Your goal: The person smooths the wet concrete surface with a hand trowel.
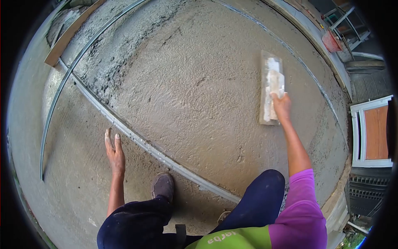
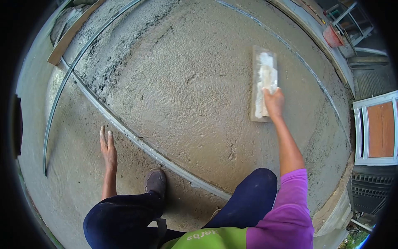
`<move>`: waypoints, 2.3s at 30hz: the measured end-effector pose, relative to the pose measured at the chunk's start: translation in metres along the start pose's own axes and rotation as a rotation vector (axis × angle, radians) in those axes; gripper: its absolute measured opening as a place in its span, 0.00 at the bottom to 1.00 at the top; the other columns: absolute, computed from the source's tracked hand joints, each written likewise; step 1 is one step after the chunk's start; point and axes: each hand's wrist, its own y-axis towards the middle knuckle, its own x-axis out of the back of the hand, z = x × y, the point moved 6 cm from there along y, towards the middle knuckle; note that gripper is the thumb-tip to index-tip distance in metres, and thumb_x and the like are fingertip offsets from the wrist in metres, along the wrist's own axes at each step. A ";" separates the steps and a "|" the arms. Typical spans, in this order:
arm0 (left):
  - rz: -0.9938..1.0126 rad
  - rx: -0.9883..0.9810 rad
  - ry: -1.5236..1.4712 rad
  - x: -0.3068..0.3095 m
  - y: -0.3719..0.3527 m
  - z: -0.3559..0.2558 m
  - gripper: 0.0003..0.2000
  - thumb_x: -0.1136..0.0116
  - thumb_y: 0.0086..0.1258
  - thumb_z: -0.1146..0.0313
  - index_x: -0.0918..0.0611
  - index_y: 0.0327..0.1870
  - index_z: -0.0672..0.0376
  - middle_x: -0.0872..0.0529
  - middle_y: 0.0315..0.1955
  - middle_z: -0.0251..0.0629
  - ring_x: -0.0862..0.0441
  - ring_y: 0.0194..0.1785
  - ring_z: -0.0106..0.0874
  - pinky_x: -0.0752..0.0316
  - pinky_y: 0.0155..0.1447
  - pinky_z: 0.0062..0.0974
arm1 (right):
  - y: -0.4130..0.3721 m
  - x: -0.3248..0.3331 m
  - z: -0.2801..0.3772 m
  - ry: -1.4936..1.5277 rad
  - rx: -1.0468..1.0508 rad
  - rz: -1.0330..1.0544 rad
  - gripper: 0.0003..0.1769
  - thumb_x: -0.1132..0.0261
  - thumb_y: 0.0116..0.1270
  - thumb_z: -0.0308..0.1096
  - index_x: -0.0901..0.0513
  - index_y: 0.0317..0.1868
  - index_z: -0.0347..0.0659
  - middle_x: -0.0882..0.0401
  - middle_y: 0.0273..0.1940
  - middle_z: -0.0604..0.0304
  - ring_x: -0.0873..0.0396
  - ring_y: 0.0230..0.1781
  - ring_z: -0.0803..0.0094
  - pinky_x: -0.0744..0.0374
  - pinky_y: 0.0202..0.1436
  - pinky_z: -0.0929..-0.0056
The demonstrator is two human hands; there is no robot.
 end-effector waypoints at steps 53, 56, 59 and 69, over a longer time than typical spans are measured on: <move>0.100 -0.090 -0.088 -0.038 -0.008 0.007 0.32 0.51 0.83 0.50 0.37 0.78 0.63 0.38 0.77 0.54 0.43 0.81 0.47 0.42 0.80 0.45 | -0.008 0.063 -0.095 -0.319 -0.231 -0.003 0.34 0.30 0.62 0.52 0.18 0.46 0.21 0.17 0.46 0.26 0.16 0.50 0.36 0.20 0.56 0.47; 0.135 -0.063 -0.136 -0.042 -0.007 -0.003 0.33 0.52 0.83 0.49 0.38 0.79 0.62 0.39 0.77 0.55 0.40 0.79 0.49 0.35 0.77 0.47 | -0.048 0.106 -0.155 -0.298 -0.378 -0.086 0.33 0.29 0.62 0.51 0.17 0.46 0.20 0.16 0.44 0.26 0.16 0.50 0.36 0.20 0.55 0.47; 0.152 -0.115 -0.094 -0.050 -0.002 -0.004 0.32 0.52 0.83 0.49 0.37 0.79 0.60 0.38 0.76 0.54 0.39 0.79 0.49 0.35 0.77 0.48 | -0.075 0.100 -0.181 -0.218 -0.383 -0.076 0.34 0.28 0.62 0.52 0.17 0.45 0.20 0.16 0.44 0.28 0.15 0.48 0.36 0.19 0.53 0.47; 0.178 -0.282 -0.011 -0.053 -0.031 -0.044 0.32 0.53 0.83 0.47 0.37 0.79 0.58 0.40 0.78 0.54 0.42 0.80 0.49 0.39 0.79 0.48 | -0.177 -0.014 0.070 -0.103 0.252 0.591 0.20 0.35 0.70 0.42 0.23 0.41 0.28 0.21 0.39 0.44 0.20 0.36 0.59 0.18 0.34 0.60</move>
